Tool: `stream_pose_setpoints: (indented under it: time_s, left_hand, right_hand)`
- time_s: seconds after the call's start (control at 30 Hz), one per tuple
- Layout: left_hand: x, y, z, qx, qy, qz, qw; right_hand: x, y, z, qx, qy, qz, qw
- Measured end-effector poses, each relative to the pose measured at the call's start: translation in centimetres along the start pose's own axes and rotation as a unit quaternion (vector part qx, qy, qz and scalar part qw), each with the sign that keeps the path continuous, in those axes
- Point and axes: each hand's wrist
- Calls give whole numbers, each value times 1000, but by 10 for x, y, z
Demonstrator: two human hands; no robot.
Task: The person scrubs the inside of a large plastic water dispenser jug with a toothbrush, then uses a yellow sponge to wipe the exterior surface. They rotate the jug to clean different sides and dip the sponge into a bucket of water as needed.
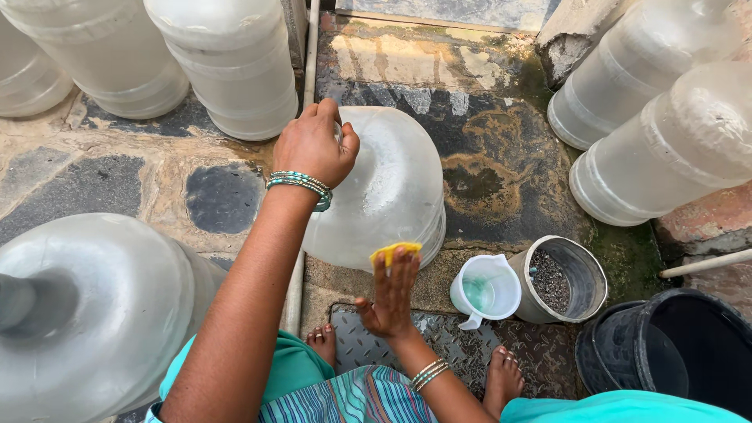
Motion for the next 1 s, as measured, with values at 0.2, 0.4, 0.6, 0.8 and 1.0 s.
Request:
stream_pose_setpoints:
  time_s: [0.2, 0.4, 0.6, 0.8, 1.0]
  left_hand:
    - [-55, 16, 2, -43, -22, 102, 994]
    - [-162, -4, -1, 119, 60, 360, 923]
    - [-217, -26, -3, 310, 153, 336, 876]
    - [-218, -51, -13, 86, 412, 256, 870]
    - [-169, -117, -15, -65, 338, -72, 936]
  right_hand:
    - [74, 9, -59, 39, -267, -331, 904]
    - [138, 11, -66, -148, -569, -419, 691]
    - [153, -6, -64, -142, -560, -495, 649]
    - [165, 10, -43, 21, -499, -503, 705]
    - [140, -3, -39, -33, -475, -324, 818]
Point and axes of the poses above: each hand's wrist, its own z-axis away from the middle knuckle, its own y-axis out of the back of the hand, x = y × z, and after that the axes turned 9 degrees about -x, right-handed
